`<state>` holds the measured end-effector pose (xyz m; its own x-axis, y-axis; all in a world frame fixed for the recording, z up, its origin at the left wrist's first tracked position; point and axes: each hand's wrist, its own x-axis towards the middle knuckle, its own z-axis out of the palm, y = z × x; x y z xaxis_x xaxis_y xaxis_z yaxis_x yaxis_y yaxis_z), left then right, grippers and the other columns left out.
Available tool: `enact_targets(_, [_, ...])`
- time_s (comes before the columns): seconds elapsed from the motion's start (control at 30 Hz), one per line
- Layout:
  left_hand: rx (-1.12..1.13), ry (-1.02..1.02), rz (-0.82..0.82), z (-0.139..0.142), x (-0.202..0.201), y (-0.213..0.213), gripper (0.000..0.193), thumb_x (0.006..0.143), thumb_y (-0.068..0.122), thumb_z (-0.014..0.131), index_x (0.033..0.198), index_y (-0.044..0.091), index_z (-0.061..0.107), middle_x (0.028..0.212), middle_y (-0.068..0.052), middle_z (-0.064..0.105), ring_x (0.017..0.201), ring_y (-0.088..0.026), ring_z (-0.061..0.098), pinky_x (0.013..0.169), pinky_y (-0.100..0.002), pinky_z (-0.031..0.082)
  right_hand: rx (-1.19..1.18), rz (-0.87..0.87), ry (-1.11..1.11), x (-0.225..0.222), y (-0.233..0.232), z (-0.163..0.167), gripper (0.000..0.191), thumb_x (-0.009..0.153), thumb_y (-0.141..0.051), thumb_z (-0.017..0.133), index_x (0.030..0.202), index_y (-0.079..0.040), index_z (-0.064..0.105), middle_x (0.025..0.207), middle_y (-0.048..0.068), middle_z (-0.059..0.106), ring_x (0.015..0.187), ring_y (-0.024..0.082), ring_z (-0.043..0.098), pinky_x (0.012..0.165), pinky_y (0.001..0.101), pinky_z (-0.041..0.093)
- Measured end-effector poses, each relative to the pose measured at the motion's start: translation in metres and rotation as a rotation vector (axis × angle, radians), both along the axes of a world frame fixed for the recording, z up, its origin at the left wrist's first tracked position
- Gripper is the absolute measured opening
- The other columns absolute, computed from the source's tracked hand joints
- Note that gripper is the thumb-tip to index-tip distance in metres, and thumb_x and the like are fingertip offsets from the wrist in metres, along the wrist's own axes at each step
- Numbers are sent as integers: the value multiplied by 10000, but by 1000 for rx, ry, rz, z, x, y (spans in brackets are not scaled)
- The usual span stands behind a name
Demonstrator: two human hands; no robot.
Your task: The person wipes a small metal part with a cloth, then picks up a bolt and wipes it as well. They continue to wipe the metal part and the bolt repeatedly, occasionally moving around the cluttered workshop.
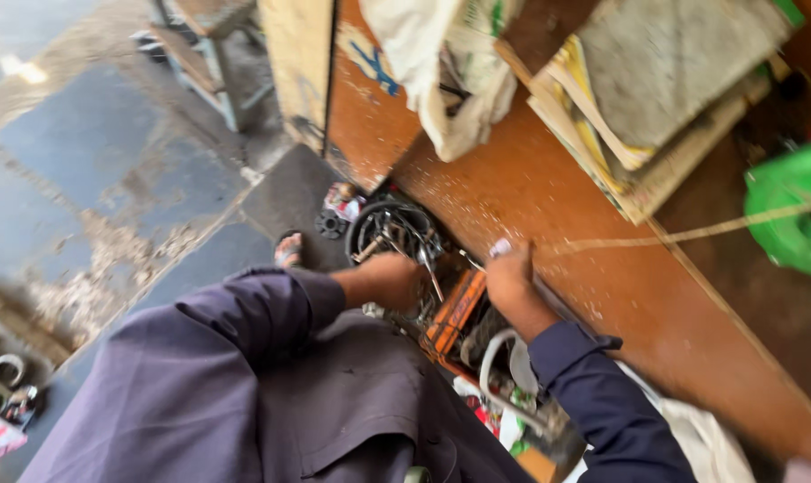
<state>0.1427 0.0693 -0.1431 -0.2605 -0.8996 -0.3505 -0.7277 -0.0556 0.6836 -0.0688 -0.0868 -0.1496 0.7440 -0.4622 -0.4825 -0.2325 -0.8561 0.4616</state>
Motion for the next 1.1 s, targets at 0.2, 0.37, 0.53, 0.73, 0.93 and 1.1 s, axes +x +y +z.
enact_targets(0.2, [27,107,165,-14,-8,41,338,761,358,688,1071,250,765,939,-133,761,884,-358,728,795,-473,582,387,-144,531,7,-14,-40,264,798,-148,717,1046,-123,803,1125,120,759,1065,292,722,884,440,564])
enact_targets(0.37, [110,29,170,-22,-9,27,476,775,498,749,1145,199,724,1011,-163,743,944,-382,710,838,-491,568,540,28,523,52,40,-44,262,806,-227,729,1040,-119,777,1078,118,748,993,316,736,800,454,605])
enact_targets(0.53, [102,-135,1,-38,-12,29,456,693,423,780,1062,156,801,1058,-139,764,987,-334,735,846,-453,590,600,189,348,77,89,-71,266,837,-321,690,1051,-183,766,1079,62,742,974,290,730,761,435,604])
enact_targets(0.73, [-181,-243,310,-4,21,30,342,755,242,748,1078,139,698,915,-127,748,867,-311,734,700,-466,576,753,4,-368,98,80,-62,308,861,-412,668,989,-151,769,976,146,744,952,355,715,778,484,565])
enact_targets(0.93, [-593,-355,705,95,90,13,259,840,196,690,1083,109,668,865,-153,701,719,-354,710,549,-486,556,601,-63,-541,149,45,92,407,960,-496,546,991,-166,783,972,155,752,907,409,709,754,509,556])
enact_targets(1.1, [-571,-403,707,166,117,15,225,849,216,673,1057,129,663,861,-113,722,771,-330,727,606,-476,564,518,-117,-705,189,47,215,365,935,-467,655,985,-128,782,949,155,753,863,391,723,733,496,556])
